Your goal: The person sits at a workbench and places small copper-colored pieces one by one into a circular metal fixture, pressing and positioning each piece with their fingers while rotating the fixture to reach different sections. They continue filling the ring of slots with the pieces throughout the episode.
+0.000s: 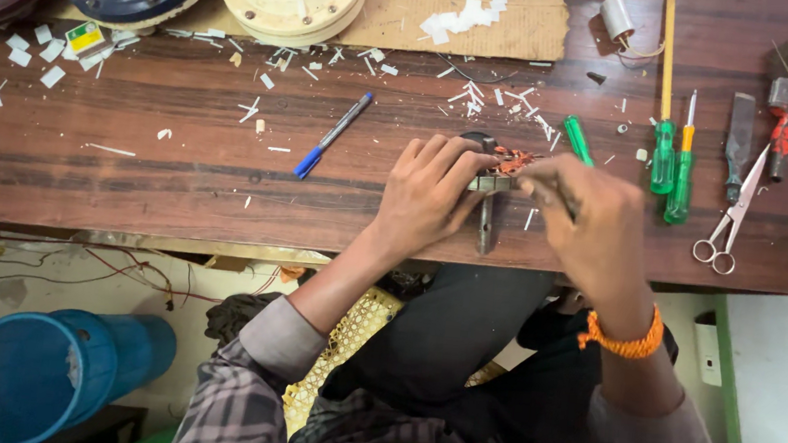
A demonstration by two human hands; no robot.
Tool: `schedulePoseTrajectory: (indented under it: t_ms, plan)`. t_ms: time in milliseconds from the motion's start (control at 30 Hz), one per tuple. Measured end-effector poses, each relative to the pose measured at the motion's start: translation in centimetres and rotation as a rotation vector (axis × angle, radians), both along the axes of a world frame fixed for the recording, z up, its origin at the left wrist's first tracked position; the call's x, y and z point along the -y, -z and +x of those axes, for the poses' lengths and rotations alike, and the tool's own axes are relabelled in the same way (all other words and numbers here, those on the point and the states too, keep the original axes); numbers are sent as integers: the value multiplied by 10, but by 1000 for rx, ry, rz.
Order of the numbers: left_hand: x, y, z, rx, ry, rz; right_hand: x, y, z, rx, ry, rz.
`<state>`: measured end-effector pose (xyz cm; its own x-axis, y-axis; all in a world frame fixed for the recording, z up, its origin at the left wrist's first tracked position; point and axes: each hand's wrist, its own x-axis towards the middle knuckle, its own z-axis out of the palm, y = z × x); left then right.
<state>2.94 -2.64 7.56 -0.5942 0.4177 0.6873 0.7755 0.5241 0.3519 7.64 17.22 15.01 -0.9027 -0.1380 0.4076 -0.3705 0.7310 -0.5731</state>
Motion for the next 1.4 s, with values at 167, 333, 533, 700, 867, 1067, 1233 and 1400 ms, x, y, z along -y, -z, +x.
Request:
schedulePoseTrajectory:
  t_ms: [167,333,533,700,867,1067,1233,1400]
  plan:
    - [0,-1,0,-4,-2,3,0,4,-31,-37,-1,2]
    - [3,-8,-2,78,39,66,-7,12,-67,-48,-42,179]
    - [-3,-13,-29,760,64,395,-3,13,-78,-105,-70,393]
    - [-7,-7,-61,806,322,338,9,-2,-70,-105,-48,427]
    - [18,-2,-74,747,459,177,16,-19,-39,204,-16,346]
    - [26,-7,-81,389,529,48,27,-8,0,-46,-117,272]
    - [26,-28,-73,387,491,-14,30,34,23,-47,-92,264]
    - [21,-33,-28,257,241,-122,9,67,25,-69,-3,175]
